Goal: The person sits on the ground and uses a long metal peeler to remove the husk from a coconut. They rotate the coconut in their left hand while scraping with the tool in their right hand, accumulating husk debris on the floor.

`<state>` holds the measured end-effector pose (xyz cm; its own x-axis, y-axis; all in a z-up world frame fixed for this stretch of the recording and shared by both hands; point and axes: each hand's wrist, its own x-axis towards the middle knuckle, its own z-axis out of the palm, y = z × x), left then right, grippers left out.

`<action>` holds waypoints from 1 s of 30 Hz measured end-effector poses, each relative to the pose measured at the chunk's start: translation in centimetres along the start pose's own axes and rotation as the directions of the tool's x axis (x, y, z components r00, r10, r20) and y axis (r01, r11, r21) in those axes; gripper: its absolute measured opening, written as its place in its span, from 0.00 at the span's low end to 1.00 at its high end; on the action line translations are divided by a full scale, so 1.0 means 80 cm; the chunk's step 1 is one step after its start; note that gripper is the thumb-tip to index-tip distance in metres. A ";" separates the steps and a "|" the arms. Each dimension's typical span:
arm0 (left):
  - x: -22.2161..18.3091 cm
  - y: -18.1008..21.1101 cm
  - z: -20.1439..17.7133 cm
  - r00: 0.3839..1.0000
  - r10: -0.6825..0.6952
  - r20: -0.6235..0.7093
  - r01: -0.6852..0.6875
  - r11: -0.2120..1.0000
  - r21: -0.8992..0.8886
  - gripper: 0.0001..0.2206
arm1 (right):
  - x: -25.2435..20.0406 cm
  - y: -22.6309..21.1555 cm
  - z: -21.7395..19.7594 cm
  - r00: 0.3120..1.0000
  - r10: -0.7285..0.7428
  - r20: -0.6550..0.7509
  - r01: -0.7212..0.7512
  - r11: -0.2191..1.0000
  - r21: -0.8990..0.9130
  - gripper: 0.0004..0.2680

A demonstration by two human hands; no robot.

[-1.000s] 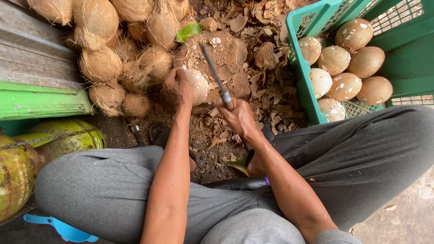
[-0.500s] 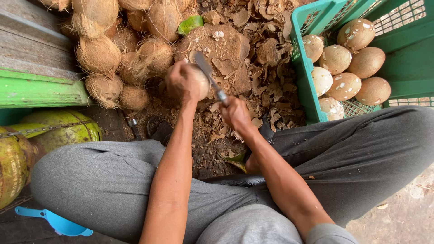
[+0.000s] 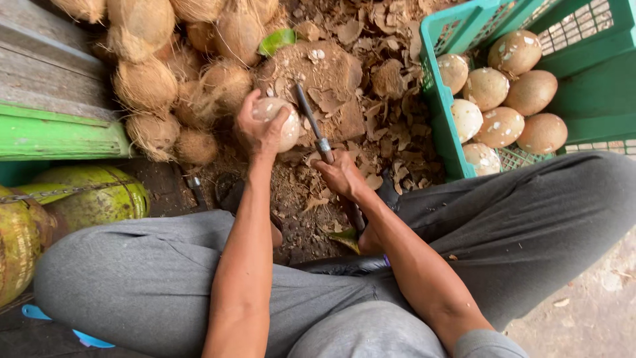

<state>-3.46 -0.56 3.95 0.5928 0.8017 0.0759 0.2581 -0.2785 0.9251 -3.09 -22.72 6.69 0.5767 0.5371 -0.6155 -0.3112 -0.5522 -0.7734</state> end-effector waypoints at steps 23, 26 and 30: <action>0.020 -0.033 0.043 0.982 -0.068 -0.178 0.101 0.978 0.183 0.13 | 0.013 -0.015 0.007 0.960 -0.151 -0.236 0.166 0.985 0.044 0.14; 0.014 -0.038 0.038 0.988 -0.029 -0.152 0.033 0.999 0.023 0.13 | 0.020 -0.005 -0.001 0.995 -0.022 -0.099 0.022 1.000 -0.001 0.11; 0.017 -0.022 0.025 0.994 0.087 -0.064 -0.092 0.992 -0.086 0.13 | 0.034 -0.013 -0.014 0.994 -0.037 -0.105 0.022 0.989 -0.145 0.09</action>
<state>-1.59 -0.02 1.68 0.5629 0.8068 0.1796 0.1356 -0.3045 0.9428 -0.35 -21.43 6.03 0.6642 0.4874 -0.5668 -0.1856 -0.6270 -0.7566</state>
